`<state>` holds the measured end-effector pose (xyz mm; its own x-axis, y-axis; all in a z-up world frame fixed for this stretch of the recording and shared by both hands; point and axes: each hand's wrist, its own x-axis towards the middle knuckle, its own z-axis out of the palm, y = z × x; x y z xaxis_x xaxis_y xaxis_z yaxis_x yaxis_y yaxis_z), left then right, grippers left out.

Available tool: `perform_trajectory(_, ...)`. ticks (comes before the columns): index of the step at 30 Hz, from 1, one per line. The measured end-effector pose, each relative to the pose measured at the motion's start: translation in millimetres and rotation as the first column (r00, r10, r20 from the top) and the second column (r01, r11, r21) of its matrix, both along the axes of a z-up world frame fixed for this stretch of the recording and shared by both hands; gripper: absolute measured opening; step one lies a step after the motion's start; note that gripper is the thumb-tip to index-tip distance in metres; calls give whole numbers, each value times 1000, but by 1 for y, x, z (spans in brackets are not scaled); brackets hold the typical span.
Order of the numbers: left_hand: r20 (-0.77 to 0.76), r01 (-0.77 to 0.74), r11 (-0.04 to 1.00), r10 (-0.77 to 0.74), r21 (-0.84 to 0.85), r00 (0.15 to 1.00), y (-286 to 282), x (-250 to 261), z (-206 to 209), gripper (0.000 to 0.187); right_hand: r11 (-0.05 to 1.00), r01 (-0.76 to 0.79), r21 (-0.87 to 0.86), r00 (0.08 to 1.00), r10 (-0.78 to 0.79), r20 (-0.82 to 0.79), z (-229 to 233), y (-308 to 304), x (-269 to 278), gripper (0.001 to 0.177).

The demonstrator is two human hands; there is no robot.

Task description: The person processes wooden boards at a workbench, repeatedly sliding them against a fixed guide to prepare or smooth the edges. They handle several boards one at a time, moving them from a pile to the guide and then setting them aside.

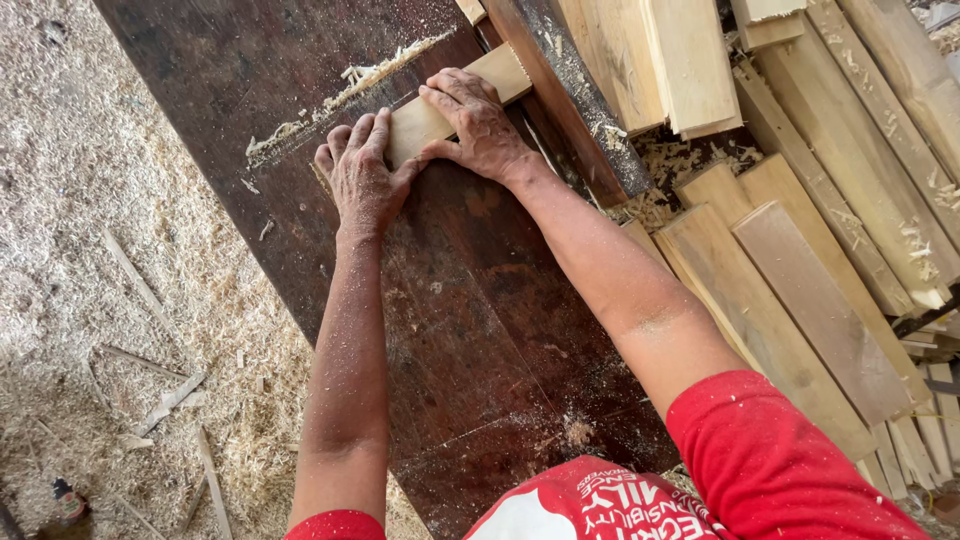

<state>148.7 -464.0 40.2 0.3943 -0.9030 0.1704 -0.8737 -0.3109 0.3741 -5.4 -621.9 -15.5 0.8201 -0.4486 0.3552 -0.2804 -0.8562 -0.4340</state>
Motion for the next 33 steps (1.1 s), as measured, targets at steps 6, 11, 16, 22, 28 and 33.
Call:
perform_trajectory(6,-4,-21,1000,21,22,1000,-11,12,0,83,1000,-5,4,1000,5,20,-1,-12,14,90)
perform_trajectory(11,1,-29,999,29,23,1000,-12,17,-3,81,1000,3,27,1000,-3,-19,1,-13,23,93)
perform_trajectory(16,-29,30,999,-29,18,999,5,0,3,87,997,69,-36,997,-68,23,5,18,-1,93)
perform_trajectory(22,6,125,992,-125,15,992,81,-73,13,80,976,217,21,976,-217,-16,18,117,-97,88)
perform_trajectory(28,-28,123,985,-121,118,992,181,-124,29,83,990,107,-88,988,-115,-99,50,222,-141,103)
perform_trajectory(33,-173,149,945,-101,293,980,308,-129,43,87,878,62,474,975,49,-218,69,233,-194,80)
